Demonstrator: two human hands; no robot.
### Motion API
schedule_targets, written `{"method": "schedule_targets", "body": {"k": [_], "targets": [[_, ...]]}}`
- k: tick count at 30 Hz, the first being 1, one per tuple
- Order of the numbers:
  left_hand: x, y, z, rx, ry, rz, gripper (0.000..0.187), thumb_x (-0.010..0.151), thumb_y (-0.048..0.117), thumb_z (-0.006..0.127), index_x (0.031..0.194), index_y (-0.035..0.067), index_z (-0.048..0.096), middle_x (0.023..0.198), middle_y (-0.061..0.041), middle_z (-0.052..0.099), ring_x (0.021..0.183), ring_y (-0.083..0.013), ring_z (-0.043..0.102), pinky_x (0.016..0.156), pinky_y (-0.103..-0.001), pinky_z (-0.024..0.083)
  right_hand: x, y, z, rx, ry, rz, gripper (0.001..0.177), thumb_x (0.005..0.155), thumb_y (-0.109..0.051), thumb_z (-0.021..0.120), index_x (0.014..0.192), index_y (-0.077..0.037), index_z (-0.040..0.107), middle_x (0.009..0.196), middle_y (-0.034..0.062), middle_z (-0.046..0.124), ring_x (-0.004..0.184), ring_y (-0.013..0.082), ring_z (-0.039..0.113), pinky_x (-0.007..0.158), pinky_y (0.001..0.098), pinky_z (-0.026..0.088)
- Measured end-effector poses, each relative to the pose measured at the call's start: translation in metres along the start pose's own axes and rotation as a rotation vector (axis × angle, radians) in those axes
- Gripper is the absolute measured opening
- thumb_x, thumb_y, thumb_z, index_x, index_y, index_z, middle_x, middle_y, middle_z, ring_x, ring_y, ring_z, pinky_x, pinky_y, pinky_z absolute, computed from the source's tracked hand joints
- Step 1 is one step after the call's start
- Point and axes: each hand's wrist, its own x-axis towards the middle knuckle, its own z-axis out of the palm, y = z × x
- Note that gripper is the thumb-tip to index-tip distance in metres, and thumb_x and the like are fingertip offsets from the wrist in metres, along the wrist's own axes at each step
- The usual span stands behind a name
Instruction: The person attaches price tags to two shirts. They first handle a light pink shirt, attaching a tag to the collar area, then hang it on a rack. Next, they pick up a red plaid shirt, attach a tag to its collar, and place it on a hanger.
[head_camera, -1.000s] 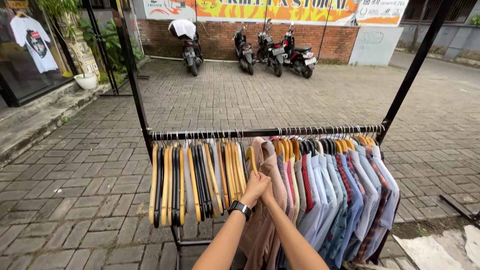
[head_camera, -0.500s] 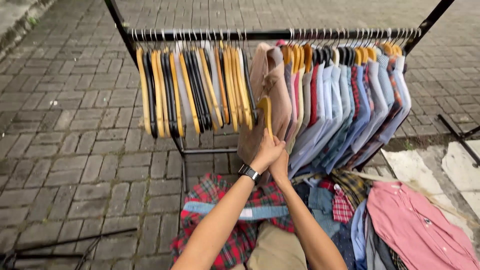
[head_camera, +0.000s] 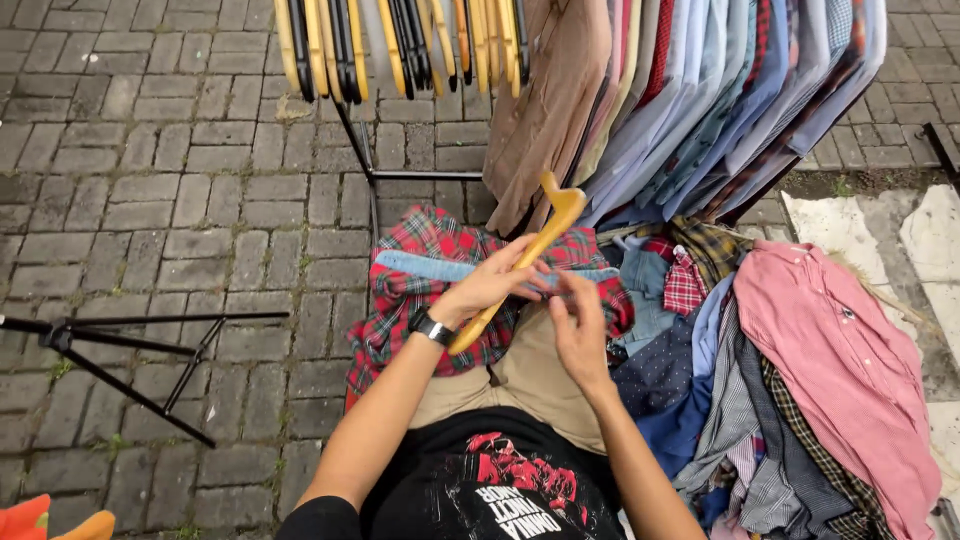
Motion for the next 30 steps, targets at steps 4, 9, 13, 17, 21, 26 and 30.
{"method": "schedule_targets", "body": {"k": [4, 9, 13, 17, 21, 26, 30], "targets": [[-0.076, 0.042, 0.021, -0.030, -0.253, -0.050, 0.065, 0.103, 0.003, 0.045, 0.161, 0.001, 0.014, 0.117, -0.020, 0.054, 0.084, -0.0275, 0.071, 0.070, -0.040, 0.064, 0.013, -0.003, -0.043, -0.056, 0.141, -0.098, 0.068, 0.084, -0.008, 0.082, 0.138, -0.006, 0.041, 0.136, 0.0143, 0.041, 0.124, 0.0322, 0.049, 0.097, 0.0398, 0.052], [-0.114, 0.039, 0.008, 0.013, -0.525, -0.232, 0.064, 0.101, -0.002, 0.047, 0.159, -0.002, 0.022, 0.107, -0.021, 0.065, 0.061, -0.0170, 0.067, 0.040, -0.022, 0.055, 0.013, -0.037, -0.087, -0.368, -0.267, -0.282, 0.081, 0.073, -0.029, 0.088, 0.144, -0.012, 0.053, 0.151, 0.0125, 0.051, 0.150, 0.0461, 0.028, 0.117, 0.0706, 0.005], [-0.124, 0.033, 0.001, 0.106, -0.585, -0.307, 0.061, 0.100, 0.000, 0.055, 0.158, 0.003, 0.034, 0.114, -0.021, 0.068, 0.071, -0.0211, 0.072, 0.051, -0.030, 0.064, -0.010, -0.065, -0.079, -0.167, -0.559, -0.014, 0.046, 0.076, -0.016, 0.087, 0.118, -0.005, 0.073, 0.093, 0.0218, 0.077, 0.090, 0.0403, 0.074, 0.080, 0.0502, 0.054], [-0.129, 0.048, -0.035, 0.575, -0.146, -0.011, 0.045, 0.100, 0.019, 0.064, 0.141, 0.001, 0.056, 0.112, -0.023, 0.070, 0.094, -0.0318, 0.073, 0.079, -0.045, 0.062, -0.034, -0.042, -0.071, 0.013, -0.736, 0.193, 0.042, 0.089, -0.015, 0.070, 0.131, -0.017, 0.070, 0.063, 0.0084, 0.076, 0.057, 0.0141, 0.069, 0.057, 0.0284, 0.056], [-0.113, 0.006, -0.142, 1.402, 0.560, 0.128, 0.064, 0.089, 0.044, 0.075, 0.147, 0.028, 0.053, 0.130, 0.000, 0.054, 0.127, -0.0294, 0.049, 0.092, -0.051, 0.047, -0.041, -0.013, -0.080, 0.103, -0.509, 0.261, 0.039, 0.090, -0.009, 0.071, 0.130, -0.013, 0.072, 0.066, 0.0112, 0.074, 0.061, 0.0145, 0.061, 0.062, 0.0296, 0.053], [-0.094, 0.012, -0.163, 1.526, 0.462, -0.012, 0.060, 0.080, 0.038, 0.083, 0.132, 0.021, 0.060, 0.115, -0.007, 0.056, 0.115, -0.0351, 0.055, 0.093, -0.056, 0.044, -0.028, -0.047, -0.085, 0.057, -0.428, 0.199, 0.039, 0.094, -0.008, 0.065, 0.132, -0.010, 0.069, 0.060, 0.0102, 0.068, 0.058, 0.0173, 0.062, 0.060, 0.0320, 0.053], [-0.072, 0.006, -0.176, 1.426, 0.469, 0.038, 0.034, 0.073, 0.029, 0.089, 0.097, 0.012, 0.071, 0.093, -0.003, 0.052, 0.089, -0.0325, 0.065, 0.078, -0.045, 0.053, -0.025, -0.031, -0.072, -0.052, -0.381, 0.120, 0.037, 0.090, -0.009, 0.071, 0.127, -0.012, 0.074, 0.060, 0.0089, 0.069, 0.056, 0.0176, 0.064, 0.055, 0.0341, 0.055]]}}
